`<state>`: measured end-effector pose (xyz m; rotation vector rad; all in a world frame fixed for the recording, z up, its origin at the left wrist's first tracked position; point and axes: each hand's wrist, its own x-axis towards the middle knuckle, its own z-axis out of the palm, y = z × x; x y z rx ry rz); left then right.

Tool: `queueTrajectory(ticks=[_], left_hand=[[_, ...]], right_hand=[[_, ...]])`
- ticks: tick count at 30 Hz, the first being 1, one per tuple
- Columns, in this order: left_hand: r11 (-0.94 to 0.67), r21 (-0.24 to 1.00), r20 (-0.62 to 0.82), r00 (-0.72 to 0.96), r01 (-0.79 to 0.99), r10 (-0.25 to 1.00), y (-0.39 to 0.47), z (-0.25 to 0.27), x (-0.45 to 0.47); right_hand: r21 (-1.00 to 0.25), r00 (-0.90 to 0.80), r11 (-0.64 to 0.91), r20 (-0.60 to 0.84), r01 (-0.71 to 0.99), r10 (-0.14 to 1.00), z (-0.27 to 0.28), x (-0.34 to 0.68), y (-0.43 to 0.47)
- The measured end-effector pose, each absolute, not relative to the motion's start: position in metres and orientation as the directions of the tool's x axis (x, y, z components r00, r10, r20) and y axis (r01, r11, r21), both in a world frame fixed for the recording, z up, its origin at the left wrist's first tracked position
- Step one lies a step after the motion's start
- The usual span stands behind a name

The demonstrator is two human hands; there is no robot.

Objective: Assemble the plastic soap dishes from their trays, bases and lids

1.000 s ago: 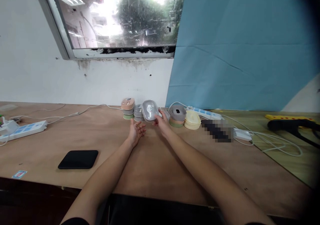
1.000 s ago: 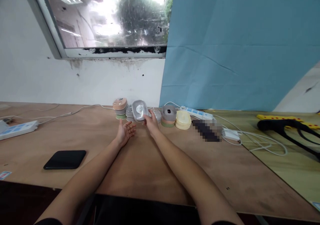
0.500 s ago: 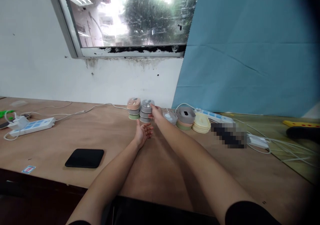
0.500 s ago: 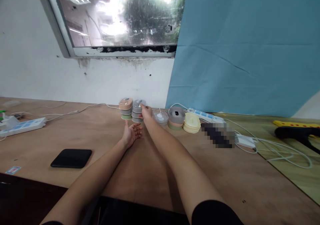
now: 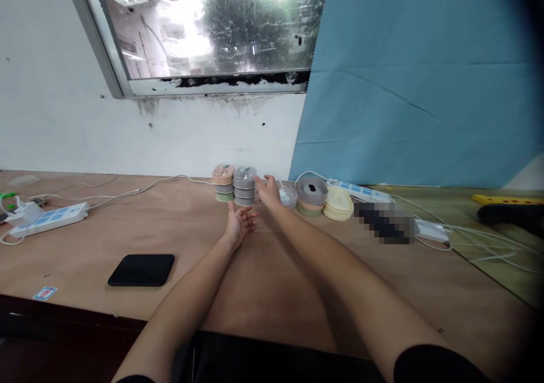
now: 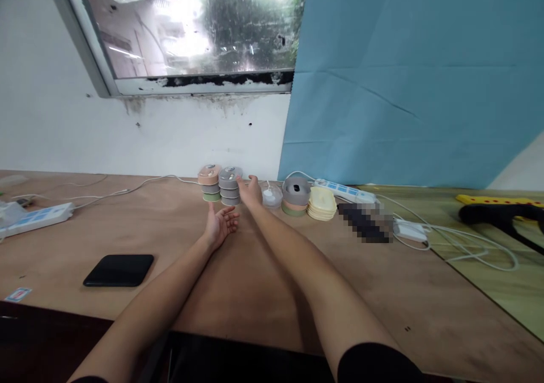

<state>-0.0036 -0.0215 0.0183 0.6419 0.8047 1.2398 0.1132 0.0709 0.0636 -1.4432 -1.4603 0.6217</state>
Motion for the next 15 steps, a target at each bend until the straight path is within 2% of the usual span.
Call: queueTrajectory(ticks=[3,7,11,15], left_hand=[[0.223,0.801,-0.184,0.126,-0.556,0.975,-0.022,0.019,-0.004],[0.214,0.8,-0.179,0.118,-0.56,0.977,-0.022,0.018,-0.005],[0.204,0.806,-0.165,0.12,-0.555,0.979,-0.023,0.018,-0.007],[0.213,0.809,-0.17,0.128,-0.547,0.977,-0.024,0.019,-0.009]], right_hand=[[-0.762,0.125,0.304,0.447,0.572,0.886,0.05,0.136,0.047],[-0.686,0.06,0.386,0.53,0.617,0.846,0.022,0.177,0.015],[-0.678,0.13,0.381,0.575,0.629,0.808,0.008,0.22,-0.002],[-0.558,0.147,0.322,0.637,0.765,0.757,0.01,0.262,-0.007]])
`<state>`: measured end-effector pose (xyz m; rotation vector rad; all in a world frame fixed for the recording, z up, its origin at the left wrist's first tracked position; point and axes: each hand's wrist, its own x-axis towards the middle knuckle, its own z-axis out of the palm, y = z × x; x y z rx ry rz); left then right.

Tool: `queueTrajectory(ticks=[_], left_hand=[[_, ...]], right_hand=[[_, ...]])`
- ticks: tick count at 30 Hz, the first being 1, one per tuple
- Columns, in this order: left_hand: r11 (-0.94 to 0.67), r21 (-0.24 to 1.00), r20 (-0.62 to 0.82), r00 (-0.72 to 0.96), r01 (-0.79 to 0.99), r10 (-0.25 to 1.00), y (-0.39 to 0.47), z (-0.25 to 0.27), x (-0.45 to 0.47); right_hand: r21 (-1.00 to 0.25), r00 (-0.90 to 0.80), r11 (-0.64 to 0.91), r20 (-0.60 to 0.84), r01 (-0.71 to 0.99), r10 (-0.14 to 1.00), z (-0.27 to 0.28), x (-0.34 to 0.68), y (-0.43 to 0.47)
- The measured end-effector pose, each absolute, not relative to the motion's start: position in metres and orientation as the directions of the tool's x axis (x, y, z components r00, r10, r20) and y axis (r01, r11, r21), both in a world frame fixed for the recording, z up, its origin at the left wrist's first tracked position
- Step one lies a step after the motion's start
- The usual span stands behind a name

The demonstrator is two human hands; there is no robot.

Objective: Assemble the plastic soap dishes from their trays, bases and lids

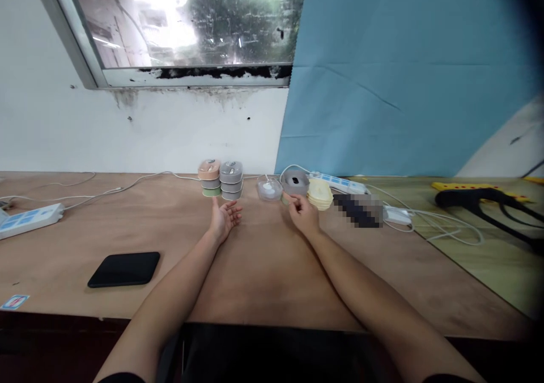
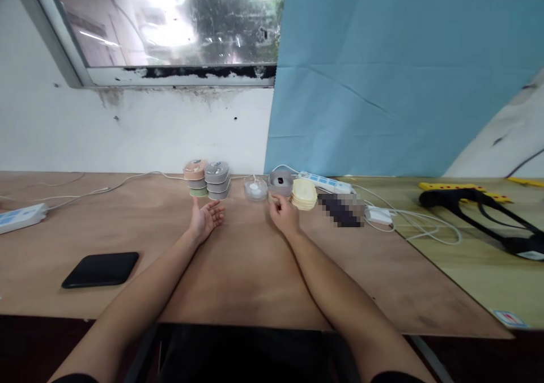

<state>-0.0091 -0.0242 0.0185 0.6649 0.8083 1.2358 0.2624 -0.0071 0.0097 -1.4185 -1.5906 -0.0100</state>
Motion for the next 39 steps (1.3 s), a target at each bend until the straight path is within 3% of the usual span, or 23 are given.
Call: queueTrajectory(ticks=[6,13,30,39], left_hand=[[0.197,0.807,-0.155,0.122,-0.557,0.98,-0.025,0.018,-0.012],[0.184,0.808,-0.146,0.112,-0.559,0.983,-0.025,0.018,-0.014],[0.188,0.813,-0.14,0.129,-0.55,0.982,-0.027,0.02,-0.015],[0.19,0.81,-0.136,0.136,-0.555,0.981,-0.025,0.017,-0.016]], right_hand=[[-0.37,0.195,0.205,0.796,0.906,0.573,0.011,0.32,0.005],[-0.462,0.367,-0.034,0.655,0.886,0.661,-0.008,0.34,0.019],[-0.572,0.397,0.034,0.609,0.82,0.686,-0.017,0.348,0.027],[-0.572,0.424,0.133,0.725,0.809,0.543,-0.009,0.346,0.025]])
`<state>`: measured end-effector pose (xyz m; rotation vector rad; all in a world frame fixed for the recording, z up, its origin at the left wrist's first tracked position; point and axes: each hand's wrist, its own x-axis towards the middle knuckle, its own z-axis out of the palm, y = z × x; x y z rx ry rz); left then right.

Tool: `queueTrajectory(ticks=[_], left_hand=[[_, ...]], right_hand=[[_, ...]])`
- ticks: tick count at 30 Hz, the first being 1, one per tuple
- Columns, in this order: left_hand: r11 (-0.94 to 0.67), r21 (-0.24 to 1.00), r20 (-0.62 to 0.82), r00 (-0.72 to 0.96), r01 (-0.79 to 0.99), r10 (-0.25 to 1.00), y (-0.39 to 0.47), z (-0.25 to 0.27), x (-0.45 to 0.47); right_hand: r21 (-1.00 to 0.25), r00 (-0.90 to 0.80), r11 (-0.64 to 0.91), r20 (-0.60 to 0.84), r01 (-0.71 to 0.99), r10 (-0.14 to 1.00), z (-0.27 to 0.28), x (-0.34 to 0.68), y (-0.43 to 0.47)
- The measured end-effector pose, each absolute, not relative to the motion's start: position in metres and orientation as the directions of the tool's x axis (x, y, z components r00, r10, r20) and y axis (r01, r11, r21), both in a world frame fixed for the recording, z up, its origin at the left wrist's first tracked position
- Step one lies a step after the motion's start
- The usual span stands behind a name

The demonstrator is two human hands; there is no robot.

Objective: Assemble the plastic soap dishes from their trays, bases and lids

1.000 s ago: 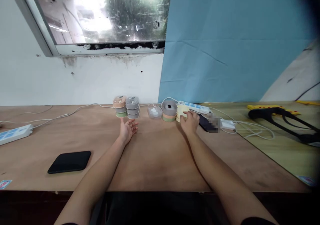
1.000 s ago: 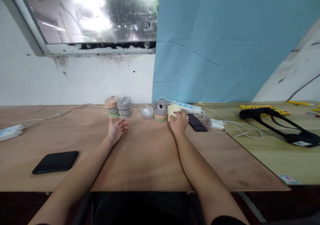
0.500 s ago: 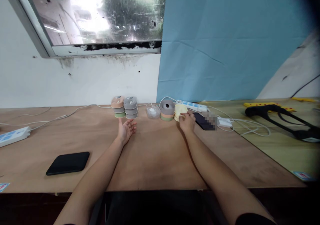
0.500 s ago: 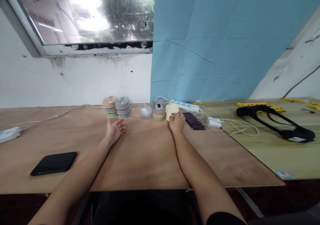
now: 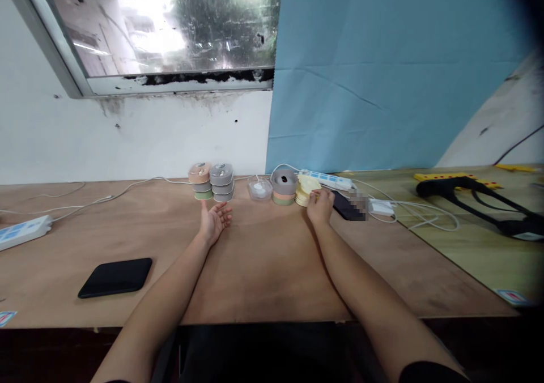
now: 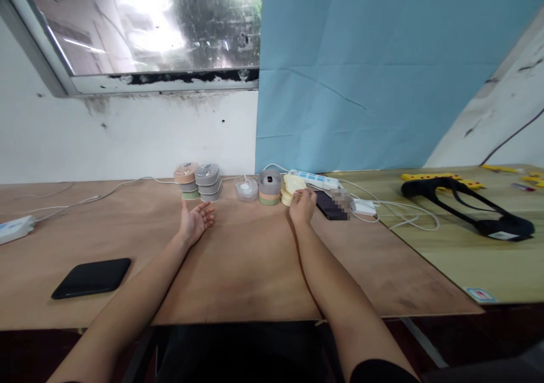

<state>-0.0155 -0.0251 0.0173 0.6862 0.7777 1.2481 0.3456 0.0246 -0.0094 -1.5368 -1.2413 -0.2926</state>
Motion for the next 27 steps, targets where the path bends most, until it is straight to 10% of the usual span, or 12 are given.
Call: queueTrajectory(ticks=[8,13,20,27], left_hand=[[0.168,0.837,-0.13,0.109,-0.521,0.986,-0.024,0.018,-0.013],[0.07,0.942,-0.09,-0.046,-0.329,0.995,-0.023,0.01,-0.005],[-0.401,0.91,0.412,-0.122,0.107,0.903,-0.039,0.01,0.0],[-0.506,0.754,0.582,-0.068,0.419,0.81,-0.036,0.013,-0.009]], right_hand=[[-0.522,0.449,0.301,0.849,0.798,0.28,0.013,0.328,0.008],[-0.364,0.134,0.563,0.903,0.742,0.408,0.017,0.292,-0.01],[-0.427,-0.421,0.823,0.713,0.373,0.561,0.01,0.221,-0.034],[-0.283,-0.433,0.858,0.769,0.429,0.47,0.006,0.219,-0.035]])
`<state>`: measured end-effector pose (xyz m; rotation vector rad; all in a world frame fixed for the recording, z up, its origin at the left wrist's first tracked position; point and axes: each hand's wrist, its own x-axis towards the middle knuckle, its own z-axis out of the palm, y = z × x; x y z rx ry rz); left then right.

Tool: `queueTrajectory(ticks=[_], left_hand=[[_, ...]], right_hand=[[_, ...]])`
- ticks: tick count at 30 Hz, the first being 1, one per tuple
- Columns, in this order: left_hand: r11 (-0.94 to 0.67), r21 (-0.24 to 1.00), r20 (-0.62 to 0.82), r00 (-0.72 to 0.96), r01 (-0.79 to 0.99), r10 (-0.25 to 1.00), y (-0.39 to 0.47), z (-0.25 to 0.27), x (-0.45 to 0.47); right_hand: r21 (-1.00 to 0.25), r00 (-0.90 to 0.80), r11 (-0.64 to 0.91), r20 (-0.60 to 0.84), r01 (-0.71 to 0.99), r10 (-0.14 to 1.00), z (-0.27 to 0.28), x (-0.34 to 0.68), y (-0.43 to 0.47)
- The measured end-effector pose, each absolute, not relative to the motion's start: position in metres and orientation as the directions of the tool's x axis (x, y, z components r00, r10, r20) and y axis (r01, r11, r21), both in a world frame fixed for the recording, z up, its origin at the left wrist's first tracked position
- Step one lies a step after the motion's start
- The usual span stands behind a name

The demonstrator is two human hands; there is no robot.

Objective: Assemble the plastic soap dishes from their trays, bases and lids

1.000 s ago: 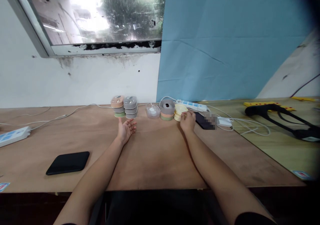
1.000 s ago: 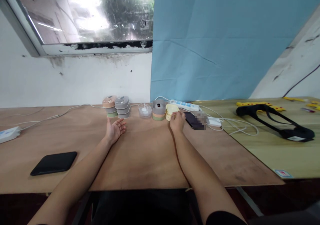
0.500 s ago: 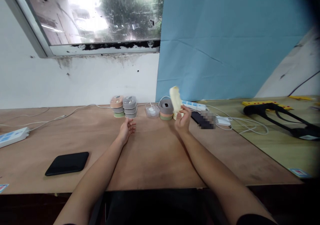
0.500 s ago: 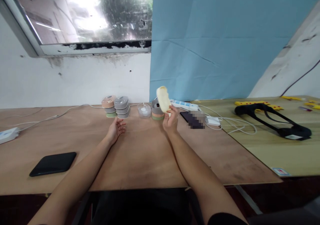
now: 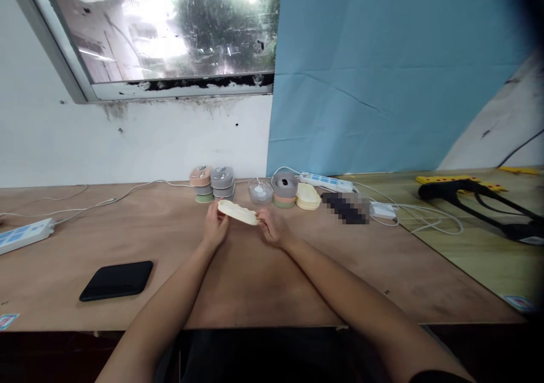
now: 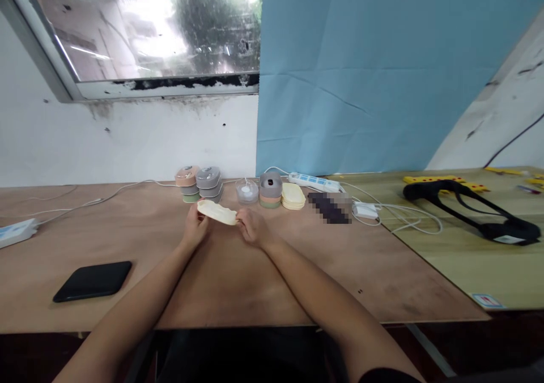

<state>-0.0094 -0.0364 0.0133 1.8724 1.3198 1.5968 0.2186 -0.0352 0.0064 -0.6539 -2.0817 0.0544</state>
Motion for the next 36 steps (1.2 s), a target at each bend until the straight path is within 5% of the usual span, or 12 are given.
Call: queueTrajectory(ticks=[4,9,15,19,27,36], left_hand=[[-0.408,0.73,0.486,0.002,0.548,0.874,-0.035,0.012,-0.011],[-0.468,0.59,0.487,0.172,0.658,0.856,-0.034,0.007,-0.01],[-0.475,0.5,0.42,0.277,0.724,0.864,-0.029,0.002,-0.012],[-0.536,0.426,0.372,0.399,0.729,0.838,-0.028,0.0,-0.014],[-0.554,0.422,0.366,0.425,0.717,0.828,-0.03,0.0,-0.013],[-0.559,0.426,0.364,0.431,0.711,0.826,-0.031,0.003,-0.011]], right_hand=[[-0.362,-0.246,0.698,0.754,0.617,0.609,0.005,0.231,-0.034],[-0.564,-0.08,0.538,0.64,0.627,0.764,0.009,0.233,-0.03],[-0.522,-0.255,0.47,0.432,0.712,0.865,0.002,0.243,-0.016],[-0.423,-0.364,0.507,0.376,0.751,0.852,-0.002,0.248,-0.015],[-0.434,0.086,0.398,0.756,0.808,0.648,0.009,0.262,-0.008],[-0.27,0.123,0.179,0.812,0.946,0.571,0.018,0.31,0.014]])
